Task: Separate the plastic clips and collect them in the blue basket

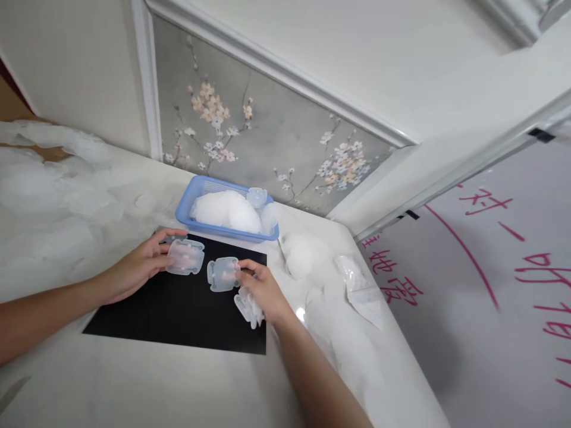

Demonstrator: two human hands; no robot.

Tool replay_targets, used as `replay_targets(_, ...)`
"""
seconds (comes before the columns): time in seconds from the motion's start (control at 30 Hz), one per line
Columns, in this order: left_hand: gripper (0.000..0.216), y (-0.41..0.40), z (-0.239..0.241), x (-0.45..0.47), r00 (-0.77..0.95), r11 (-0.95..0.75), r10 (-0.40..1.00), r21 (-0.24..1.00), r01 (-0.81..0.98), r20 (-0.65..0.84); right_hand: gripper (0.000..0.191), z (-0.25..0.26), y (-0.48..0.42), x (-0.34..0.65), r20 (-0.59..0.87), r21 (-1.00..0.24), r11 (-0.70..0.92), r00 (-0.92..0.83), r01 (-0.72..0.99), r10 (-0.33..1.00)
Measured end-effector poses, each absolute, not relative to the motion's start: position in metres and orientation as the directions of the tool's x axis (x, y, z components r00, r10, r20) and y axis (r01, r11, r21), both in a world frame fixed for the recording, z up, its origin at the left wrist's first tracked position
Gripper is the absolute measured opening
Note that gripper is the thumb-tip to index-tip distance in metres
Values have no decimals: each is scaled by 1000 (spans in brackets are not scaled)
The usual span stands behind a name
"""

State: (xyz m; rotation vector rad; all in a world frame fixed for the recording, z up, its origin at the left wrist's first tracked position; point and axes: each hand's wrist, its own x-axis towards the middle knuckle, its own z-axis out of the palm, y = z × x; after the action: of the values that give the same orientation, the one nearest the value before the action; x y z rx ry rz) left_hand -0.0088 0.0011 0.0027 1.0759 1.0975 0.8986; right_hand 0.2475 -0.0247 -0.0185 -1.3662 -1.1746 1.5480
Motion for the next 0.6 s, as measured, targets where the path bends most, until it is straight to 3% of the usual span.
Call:
replay_targets(0.17,55,1,4,-9,266,229,939,974,-5,-219,38,-25,-17,255,-343,-925,-366,-188,-104,920)
replay_targets(0.4,50,3,2,-10,248,216,942,974,64,-225,38,-23,-18,250,-334,-927,-356,-176,-118,926)
replay_targets(0.5,51,2,3,-11,268,233,933,971,52,-238,39,-15,-16,254,-318,-943,-328,-147,-49,937)
replay_targets(0.6,54,1,4,-12,280,237,930,971,44,-239,37,3,-13,282,-170,-974,-159,-61,160,983)
